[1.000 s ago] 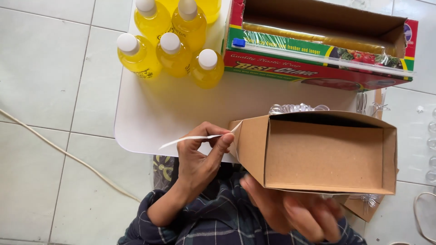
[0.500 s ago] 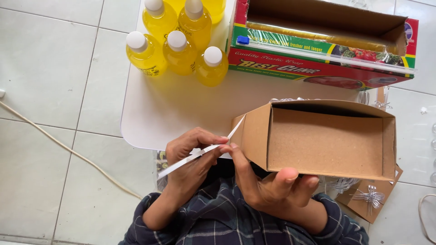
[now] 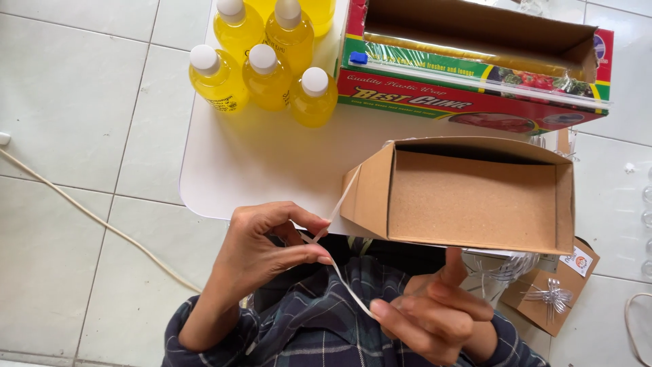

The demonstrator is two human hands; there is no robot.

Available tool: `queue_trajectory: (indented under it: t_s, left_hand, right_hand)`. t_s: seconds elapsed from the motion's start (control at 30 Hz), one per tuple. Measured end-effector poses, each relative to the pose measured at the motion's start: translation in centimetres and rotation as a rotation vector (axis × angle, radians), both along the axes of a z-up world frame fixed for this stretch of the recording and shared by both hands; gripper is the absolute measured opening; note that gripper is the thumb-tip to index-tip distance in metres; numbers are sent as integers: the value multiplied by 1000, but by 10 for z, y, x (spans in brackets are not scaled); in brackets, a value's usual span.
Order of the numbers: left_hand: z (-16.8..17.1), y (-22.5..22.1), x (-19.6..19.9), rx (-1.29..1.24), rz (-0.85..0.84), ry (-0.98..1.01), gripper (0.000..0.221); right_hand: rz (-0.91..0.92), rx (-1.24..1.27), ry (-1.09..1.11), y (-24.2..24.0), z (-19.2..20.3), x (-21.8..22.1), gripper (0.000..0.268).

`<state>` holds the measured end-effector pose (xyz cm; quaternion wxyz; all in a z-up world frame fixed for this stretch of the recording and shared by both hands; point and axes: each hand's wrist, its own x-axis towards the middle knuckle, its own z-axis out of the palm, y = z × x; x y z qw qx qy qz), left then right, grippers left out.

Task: Attaching a decorative bow to a cardboard box and separating plastic ties

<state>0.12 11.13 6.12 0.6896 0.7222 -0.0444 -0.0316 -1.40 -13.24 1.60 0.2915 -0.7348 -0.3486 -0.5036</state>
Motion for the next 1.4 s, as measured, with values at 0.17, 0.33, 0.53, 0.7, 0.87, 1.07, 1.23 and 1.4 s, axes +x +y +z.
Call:
queue_trajectory:
  t_s: [0.17, 0.33, 0.53, 0.7, 0.87, 1.07, 1.23, 1.4]
  left_hand:
    - [5, 10, 5, -148, -106, 169, 29]
    - [0, 20, 13, -195, -150, 160, 29]
    - [12, 11, 11, -67, -78, 286, 27]
    - [20, -1, 7, 76, -54, 321, 17]
    - [16, -4, 3, -22, -48, 430, 10]
    - [-10, 0, -10, -314, 73, 526, 18]
    - [-21, 5, -14, -417, 68, 501, 26]
    - [-19, 14, -10, -476, 34, 517, 30]
  right_hand:
    - [184, 246, 239, -1, -1, -11, 17]
    - [309, 369, 299, -14, 0, -16, 10]
    - [348, 210, 350, -24, 13, -15, 4]
    - [214, -76, 260, -32, 19, -14, 14]
    - [164, -301, 229, -39, 25, -18, 19]
    - [215, -307, 307, -44, 22, -20, 23]
    - [272, -355, 377, -45, 27, -16, 25]
    - [248, -430, 425, -48, 19, -19, 36]
